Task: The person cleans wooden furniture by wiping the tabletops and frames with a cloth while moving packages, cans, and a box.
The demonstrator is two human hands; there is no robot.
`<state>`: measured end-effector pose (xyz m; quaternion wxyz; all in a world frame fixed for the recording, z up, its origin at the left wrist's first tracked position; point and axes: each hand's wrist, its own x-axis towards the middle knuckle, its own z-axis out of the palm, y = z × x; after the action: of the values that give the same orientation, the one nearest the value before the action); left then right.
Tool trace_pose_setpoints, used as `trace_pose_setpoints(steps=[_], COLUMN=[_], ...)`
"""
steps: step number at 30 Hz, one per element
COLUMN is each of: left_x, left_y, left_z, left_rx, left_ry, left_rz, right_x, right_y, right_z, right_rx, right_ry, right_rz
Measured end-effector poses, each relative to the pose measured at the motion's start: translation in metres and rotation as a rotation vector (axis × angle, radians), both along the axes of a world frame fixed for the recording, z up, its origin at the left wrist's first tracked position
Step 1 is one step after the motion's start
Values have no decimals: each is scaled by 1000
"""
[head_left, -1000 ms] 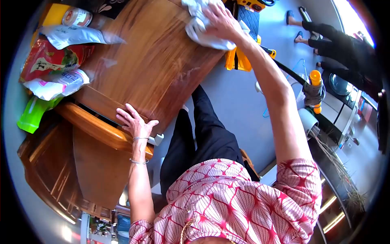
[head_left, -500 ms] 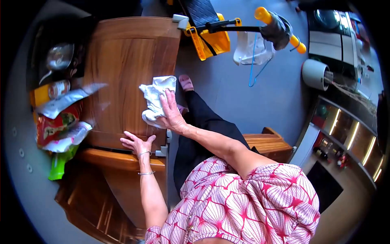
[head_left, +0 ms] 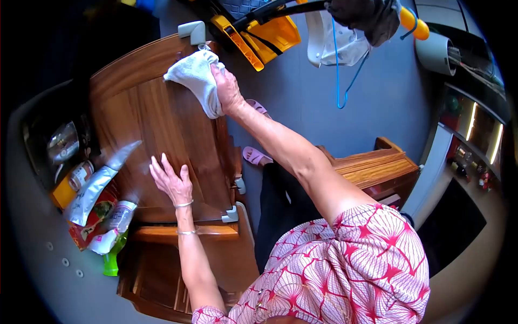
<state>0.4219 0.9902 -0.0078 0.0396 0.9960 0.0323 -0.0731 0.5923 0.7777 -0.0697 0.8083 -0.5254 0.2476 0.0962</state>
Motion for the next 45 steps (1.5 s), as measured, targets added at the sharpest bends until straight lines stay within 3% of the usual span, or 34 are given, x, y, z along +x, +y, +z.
trace_pose_setpoints(steps=[4, 7, 8, 11, 13, 16, 17, 19, 20, 21, 23, 24, 26, 27, 29, 30, 33, 35, 36, 41, 43, 44, 45], left_x=[8, 7, 7, 6, 6, 4, 4, 7, 7, 5, 6, 7, 7, 8, 6, 7, 7, 7, 7, 7, 5, 5, 6], left_y=[3, 4, 4, 4, 3, 2, 1, 3, 3, 4, 2, 2, 2, 2, 1, 0, -1, -1, -1, -1, 0, -1, -3], left_z=[-36, -41, -40, -42, -41, -39, -40, -41, -42, -43, -40, -39, -38, -38, -37, -36, -37, -36, -36, -37, -35, -37, -38], left_rx=[114, 120, 109, 108, 118, 114, 98, 85, 89, 95, 116, 92, 68, 70, 92, 95, 66, 51, 63, 72, 87, 102, 105], left_ry=[-181, -210, -208, -247, -255, -254, -259, -267, -265, -258, -235, -239, -234, -235, -201, -200, -217, -222, -220, -229, -215, -202, -200], left_rz=[-132, -142, -141, -151, -151, -135, -131, -141, -137, -129, -131, -134, -136, -140, -120, -124, -131, -136, -135, -134, -129, -116, -114], right_x=[-56, -137, -176, -265, -304, -336, -326, -271, -240, -181, -101, -49, 15, 45, 74, 88, 4, -74, -116, -334, -357, -350, -303], right_y=[4, 13, 23, 42, 53, 56, 62, 39, 22, 5, 9, 8, 8, 12, 15, 37, 30, 27, 32, 64, 70, 69, 41], right_z=[-6, -8, -27, -40, -39, -71, -88, -87, -102, -80, -95, -94, -94, -115, -167, -236, -186, -143, -138, -178, -173, -186, -153], right_rx=[-402, -387, -676, -610, -384, -264, -231, -219, -520, -455, -130, -516, -486, -529, -615, -856, -792, -471, -488, -612, -283, -286, -198], right_ry=[-60, 22, -109, 14, 204, 323, 450, 158, -54, -110, -322, -352, -199, -118, -231, -527, -479, -330, -219, -134, 209, 181, 46], right_rz=[133, 264, 373, 447, 207, 263, 36, -74, 97, 22, -188, -161, 38, 129, 144, 1, 29, 16, 92, 571, 375, 353, 303])
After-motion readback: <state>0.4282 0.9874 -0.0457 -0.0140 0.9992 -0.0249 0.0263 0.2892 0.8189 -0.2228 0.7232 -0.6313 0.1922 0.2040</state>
